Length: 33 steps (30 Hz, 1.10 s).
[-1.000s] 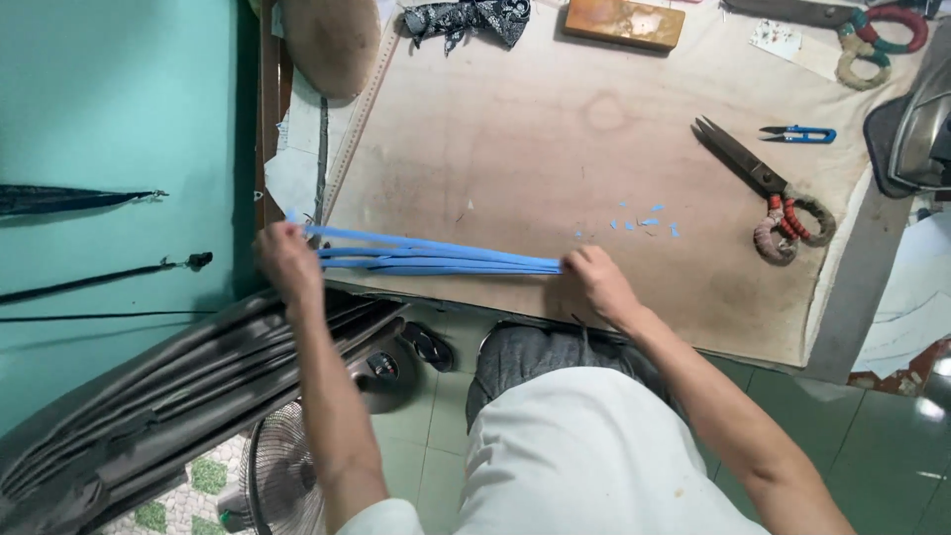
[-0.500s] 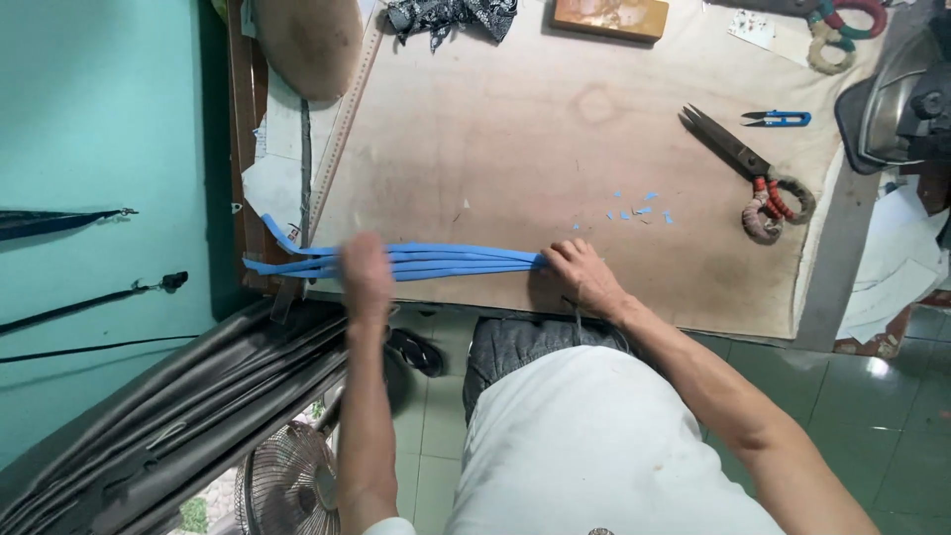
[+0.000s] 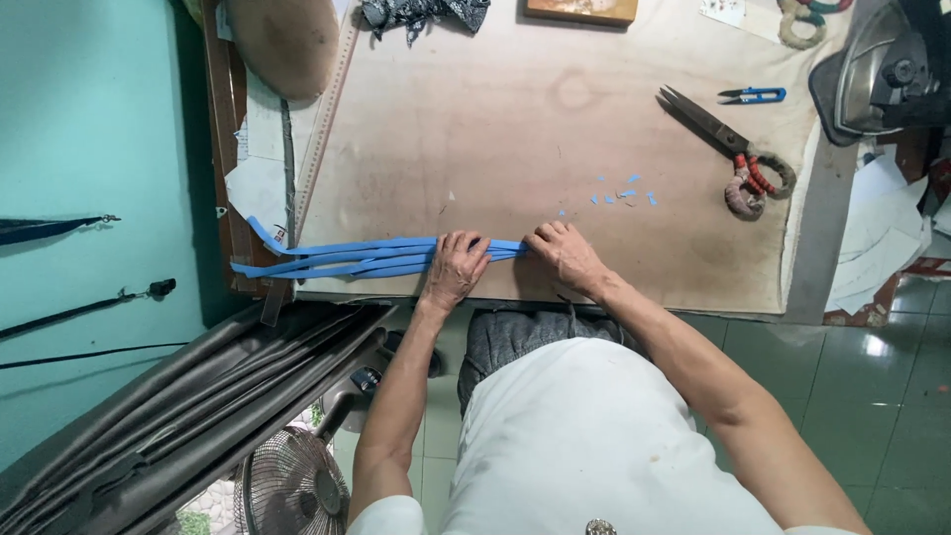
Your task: The person folds a long blue fabric strip, irons it flat, and then uses scissors to cut it into multiple shorter pieces. The person then gathers the cut pieces and walks to a sewing machine area.
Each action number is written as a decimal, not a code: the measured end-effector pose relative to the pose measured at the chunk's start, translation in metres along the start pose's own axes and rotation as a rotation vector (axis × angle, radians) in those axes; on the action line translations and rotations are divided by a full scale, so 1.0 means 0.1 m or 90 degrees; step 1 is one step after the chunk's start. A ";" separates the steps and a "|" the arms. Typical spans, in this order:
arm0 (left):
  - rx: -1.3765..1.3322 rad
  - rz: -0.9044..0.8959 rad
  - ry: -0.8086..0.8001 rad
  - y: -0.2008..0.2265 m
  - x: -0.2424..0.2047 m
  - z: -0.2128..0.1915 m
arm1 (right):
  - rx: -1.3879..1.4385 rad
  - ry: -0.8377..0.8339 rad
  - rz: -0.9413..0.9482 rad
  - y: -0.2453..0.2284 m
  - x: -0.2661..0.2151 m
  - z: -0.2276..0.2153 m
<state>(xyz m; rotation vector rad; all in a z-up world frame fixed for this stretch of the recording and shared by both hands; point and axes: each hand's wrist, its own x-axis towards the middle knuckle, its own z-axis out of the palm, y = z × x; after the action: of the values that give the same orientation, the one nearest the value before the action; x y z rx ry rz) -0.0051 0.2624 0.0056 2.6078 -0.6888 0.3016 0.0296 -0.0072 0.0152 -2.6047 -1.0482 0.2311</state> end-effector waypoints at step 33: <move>0.055 0.112 0.211 0.38 0.16 0.14 | -0.216 0.044 -0.157 0.07 -0.14 -0.07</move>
<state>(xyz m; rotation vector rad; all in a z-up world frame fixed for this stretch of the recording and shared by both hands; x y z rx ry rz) -0.0097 0.2198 0.0115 2.4920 -0.7988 0.8124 0.0253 -0.0233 0.0195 -2.7081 -1.4794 -0.1045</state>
